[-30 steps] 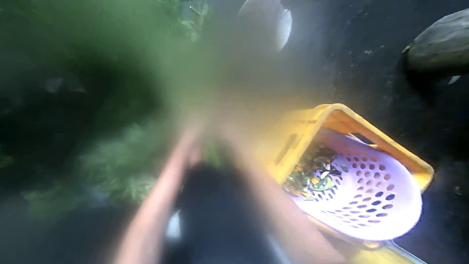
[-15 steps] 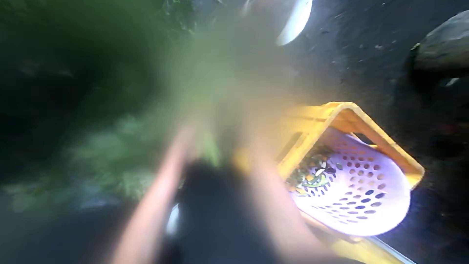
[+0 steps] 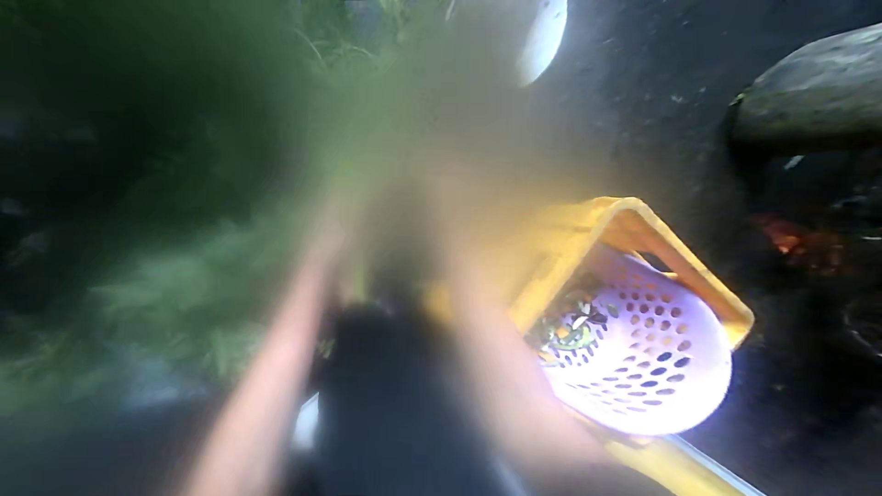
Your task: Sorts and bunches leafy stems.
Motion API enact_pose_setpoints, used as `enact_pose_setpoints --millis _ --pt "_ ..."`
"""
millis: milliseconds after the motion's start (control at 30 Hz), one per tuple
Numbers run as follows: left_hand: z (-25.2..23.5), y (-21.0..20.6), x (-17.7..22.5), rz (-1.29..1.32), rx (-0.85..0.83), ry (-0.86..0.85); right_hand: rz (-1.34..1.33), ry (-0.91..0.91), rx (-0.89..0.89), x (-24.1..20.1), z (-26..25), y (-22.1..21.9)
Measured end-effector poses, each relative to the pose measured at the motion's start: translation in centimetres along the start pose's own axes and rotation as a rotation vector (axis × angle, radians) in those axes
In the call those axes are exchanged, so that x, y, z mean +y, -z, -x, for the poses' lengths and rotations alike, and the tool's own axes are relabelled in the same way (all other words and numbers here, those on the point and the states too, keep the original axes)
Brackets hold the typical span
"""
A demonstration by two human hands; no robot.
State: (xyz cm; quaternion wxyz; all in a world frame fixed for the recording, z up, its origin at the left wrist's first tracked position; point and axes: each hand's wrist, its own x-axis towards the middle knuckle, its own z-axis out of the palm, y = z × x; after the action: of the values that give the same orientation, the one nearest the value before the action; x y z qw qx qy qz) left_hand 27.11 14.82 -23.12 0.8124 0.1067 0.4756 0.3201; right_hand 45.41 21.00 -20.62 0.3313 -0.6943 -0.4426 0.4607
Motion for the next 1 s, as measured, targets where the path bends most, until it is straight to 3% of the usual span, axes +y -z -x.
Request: enact_pose_setpoints --millis 133,233,333,533,633,733,800,933,1000 --pt "-0.6 1.6 -0.3 -0.082 0.226 0.056 0.008 -0.174 0.017 0.8 0.3 -0.7" --pt "-0.2 2.1 -0.6 -0.064 0.24 0.085 0.059 -0.067 -0.026 1.1 0.5 -2.0" --pt "0.1 2.5 -0.8 0.025 0.223 0.092 0.164 0.01 -0.187 0.1 -0.2 -3.2" --pt "-0.2 3.9 -2.2 0.076 0.158 0.016 0.203 -0.108 -0.301 0.8 -1.3 -3.4" --pt "0.1 3.6 -2.2 0.033 0.134 -0.025 0.194 0.027 -0.201 1.6 0.4 -0.8" --pt "0.4 3.3 -1.9 0.045 0.161 0.028 0.58 0.208 0.103 1.8 2.5 2.4" --pt "0.5 3.3 -1.9 0.129 0.16 0.064 0.728 0.169 0.158 2.1 2.9 3.4" --pt "0.6 2.9 -2.4 0.314 0.017 0.089 0.458 0.101 -0.029 2.8 1.7 1.0" --pt "0.5 3.3 -3.2 0.319 -0.047 0.106 0.249 -0.023 -0.191 2.4 1.1 -1.3"
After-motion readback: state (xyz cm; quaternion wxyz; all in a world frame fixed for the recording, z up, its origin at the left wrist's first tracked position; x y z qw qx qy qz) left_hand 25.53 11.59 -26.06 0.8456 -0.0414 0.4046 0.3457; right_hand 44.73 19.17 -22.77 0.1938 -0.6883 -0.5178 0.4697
